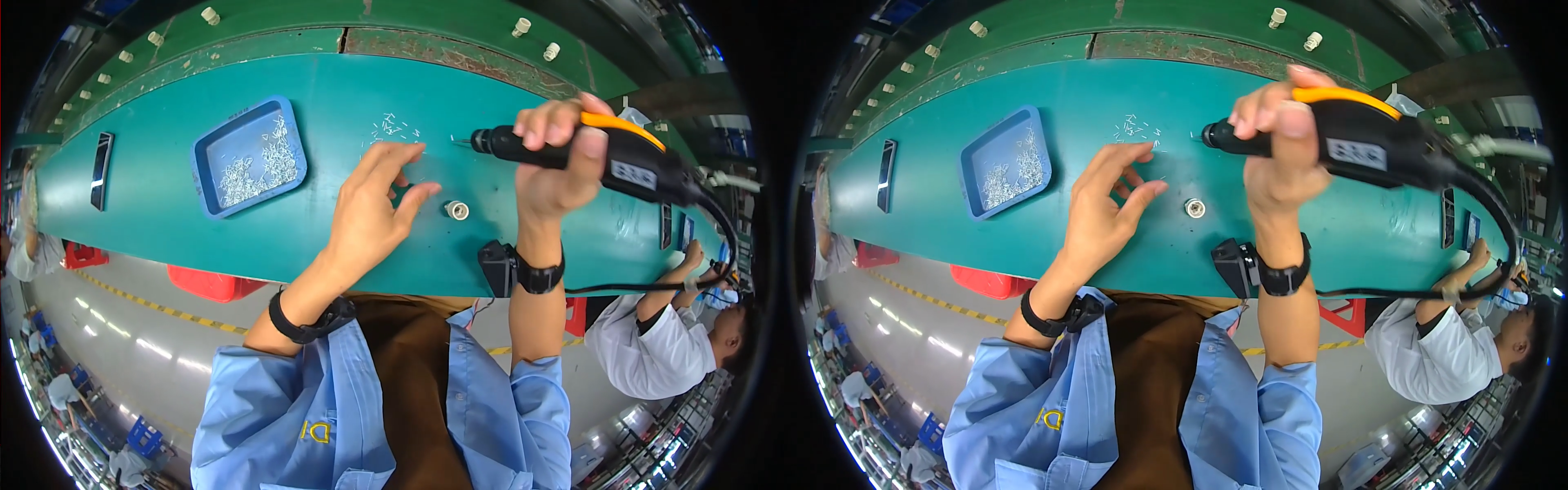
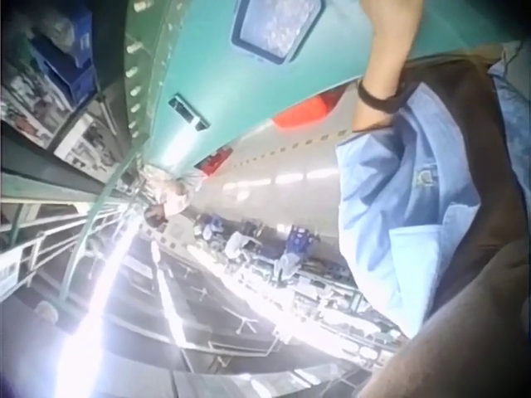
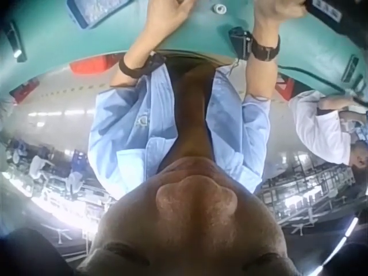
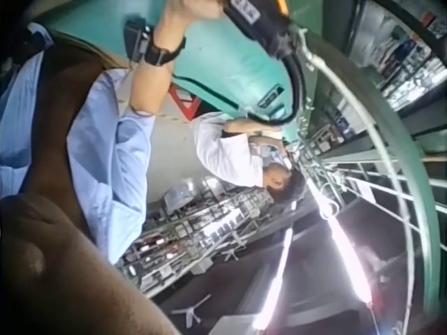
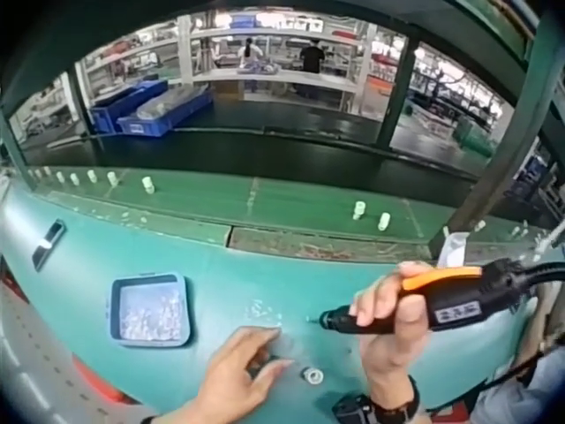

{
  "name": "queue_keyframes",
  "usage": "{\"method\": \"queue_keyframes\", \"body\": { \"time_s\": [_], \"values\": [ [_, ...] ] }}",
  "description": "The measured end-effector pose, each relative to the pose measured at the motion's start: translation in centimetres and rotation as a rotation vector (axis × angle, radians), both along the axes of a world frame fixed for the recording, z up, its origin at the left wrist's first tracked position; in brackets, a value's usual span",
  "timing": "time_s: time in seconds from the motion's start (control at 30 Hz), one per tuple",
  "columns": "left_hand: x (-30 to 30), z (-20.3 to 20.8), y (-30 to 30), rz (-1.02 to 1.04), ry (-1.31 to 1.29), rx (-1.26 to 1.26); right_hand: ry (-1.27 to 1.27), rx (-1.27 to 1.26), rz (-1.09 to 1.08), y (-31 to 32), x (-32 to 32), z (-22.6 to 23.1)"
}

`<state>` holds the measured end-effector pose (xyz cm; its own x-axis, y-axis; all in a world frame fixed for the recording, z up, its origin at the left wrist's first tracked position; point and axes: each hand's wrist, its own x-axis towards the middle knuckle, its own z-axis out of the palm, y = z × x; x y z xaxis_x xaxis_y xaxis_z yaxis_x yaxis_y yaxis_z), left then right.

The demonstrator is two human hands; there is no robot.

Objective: The person picks up a white plastic component from the conveyor belt, inserts a small metal pin into it, and secures it using a power screwdriver. This process is repeated for several components, which are then placed back onto the belt.

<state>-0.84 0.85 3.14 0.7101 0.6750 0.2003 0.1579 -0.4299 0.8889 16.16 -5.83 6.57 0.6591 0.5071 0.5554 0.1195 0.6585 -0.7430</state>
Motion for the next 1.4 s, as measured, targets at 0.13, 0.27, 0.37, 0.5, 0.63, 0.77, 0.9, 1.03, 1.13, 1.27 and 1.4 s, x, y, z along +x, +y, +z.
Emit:
{"method": "queue_keyframes", "body": {
  "time_s": [0.13, 0.27, 0.37, 0.5, 0.63, 0.77, 0.9, 1.03, 1.13, 1.27, 1.4],
  "values": [
    [0.7, -0.3, -0.4, 0.013, -0.020, 0.215, 0.010, 0.115, 0.131, -2.4, -0.4, 2.0],
    [1.0, -0.6, -1.3, -0.005, -0.059, 0.235, 0.037, 0.152, 0.194, -3.8, -1.6, 3.2],
    [0.9, -0.6, -1.7, -0.012, -0.082, 0.252, 0.044, 0.165, 0.218, -4.5, -2.1, 3.5],
    [0.8, -1.1, -2.1, -0.018, -0.128, 0.228, 0.016, 0.186, 0.242, -4.9, -2.4, 3.6],
    [0.6, -1.0, -2.3, -0.028, -0.145, 0.184, -0.007, 0.204, 0.254, -5.2, -2.8, 3.6],
    [0.5, -1.0, -2.4, -0.045, -0.170, 0.144, -0.073, 0.168, 0.313, -5.7, -2.7, 4.3],
    [0.3, -1.1, -2.6, -0.064, -0.202, 0.104, -0.094, 0.143, 0.349, -5.9, -2.9, 4.6],
    [-0.1, -1.0, -2.7, -0.106, -0.221, -0.033, -0.071, 0.144, 0.387, -6.3, -3.1, 5.1],
    [0.2, -0.3, -2.9, -0.134, -0.208, -0.108, -0.072, 0.126, 0.390, -6.8, -3.1, 5.4],
    [1.1, -0.1, -3.6, -0.083, -0.135, -0.094, -0.110, 0.095, 0.362, -6.7, -3.0, 4.8],
    [1.8, -2.0, -4.0, -0.011, -0.055, -0.043, -0.135, 0.054, 0.278, -6.4, -3.0, 3.3]
  ]
}}
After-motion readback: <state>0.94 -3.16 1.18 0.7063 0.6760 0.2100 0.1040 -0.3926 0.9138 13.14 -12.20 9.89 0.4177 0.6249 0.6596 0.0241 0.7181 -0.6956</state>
